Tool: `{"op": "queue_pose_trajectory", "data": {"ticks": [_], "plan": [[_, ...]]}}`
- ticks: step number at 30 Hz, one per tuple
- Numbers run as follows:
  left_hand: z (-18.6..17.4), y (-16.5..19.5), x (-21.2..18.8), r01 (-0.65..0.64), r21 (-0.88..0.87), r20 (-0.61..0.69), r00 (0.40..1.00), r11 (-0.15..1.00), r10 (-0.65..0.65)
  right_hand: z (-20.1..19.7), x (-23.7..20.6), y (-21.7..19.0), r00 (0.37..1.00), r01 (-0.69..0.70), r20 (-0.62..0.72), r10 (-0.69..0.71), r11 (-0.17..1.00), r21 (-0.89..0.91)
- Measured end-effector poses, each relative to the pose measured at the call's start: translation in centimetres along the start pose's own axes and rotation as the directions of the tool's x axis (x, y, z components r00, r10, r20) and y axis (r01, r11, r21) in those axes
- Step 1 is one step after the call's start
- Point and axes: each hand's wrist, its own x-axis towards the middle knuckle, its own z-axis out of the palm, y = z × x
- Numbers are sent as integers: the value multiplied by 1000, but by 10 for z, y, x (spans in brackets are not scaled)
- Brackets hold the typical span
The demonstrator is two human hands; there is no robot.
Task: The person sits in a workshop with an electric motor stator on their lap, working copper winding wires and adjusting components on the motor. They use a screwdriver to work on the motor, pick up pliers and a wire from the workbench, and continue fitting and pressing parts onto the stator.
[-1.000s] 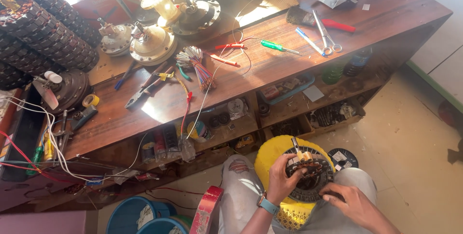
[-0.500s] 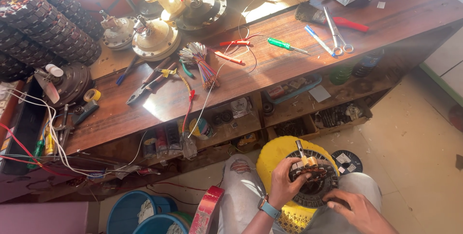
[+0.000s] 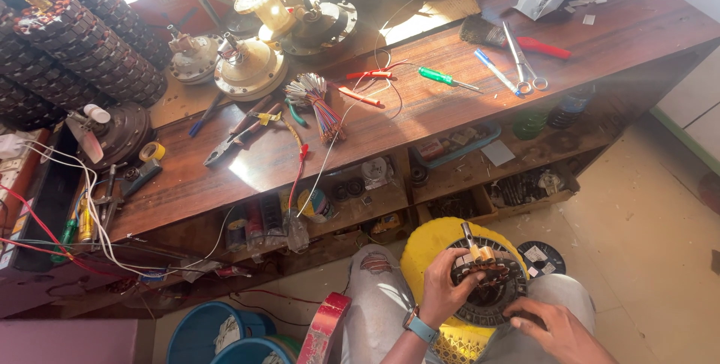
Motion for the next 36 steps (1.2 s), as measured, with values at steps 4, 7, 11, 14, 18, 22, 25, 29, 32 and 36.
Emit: {"op": "queue_pose_trajectory", "data": {"ticks": [4, 7, 11, 14, 18, 22, 25, 29, 32, 36], "plan": [[-1, 1, 1, 27, -8, 9, 1000, 1000, -27, -1, -1, 0, 1000, 13, 4, -13, 1000, 6], [-1, 2, 1, -1, -15, 1, 1000, 1000, 1, 0, -4, -4, 989, 123, -79, -121, 992, 21], [4, -7, -4, -120, 15, -65, 991, 993, 120, 2, -12, -11, 977, 175, -128, -171, 984, 21], [9, -23, -8, -228, 19, -29, 973, 974, 228, 2, -24, -13, 957, 237, -157, -242, 970, -50], [-4, -40, -18, 3, -316, 176, 983, 949, 55, -1, -40, -21, 935, 312, -159, -317, 949, -51], [-17, -44, -18, 158, -579, 148, 985, 800, -88, -6, -49, -39, 922, 329, -189, -337, 942, -75], [-15, -42, -15, 98, -661, 65, 995, 744, -73, -10, -55, -49, 923, 322, -199, -330, 944, -71], [-7, -33, -20, -47, -545, -87, 996, 837, 0, -13, -57, -51, 918, 325, -216, -333, 943, -71], [0, -24, -29, -117, -322, -250, 968, 940, 36, -10, -54, -44, 904, 346, -233, -359, 933, -97], [-3, -14, -42, -1, -242, -256, 965, 970, -62, -5, -52, -34, 860, 403, -259, -440, 896, -184]]}}
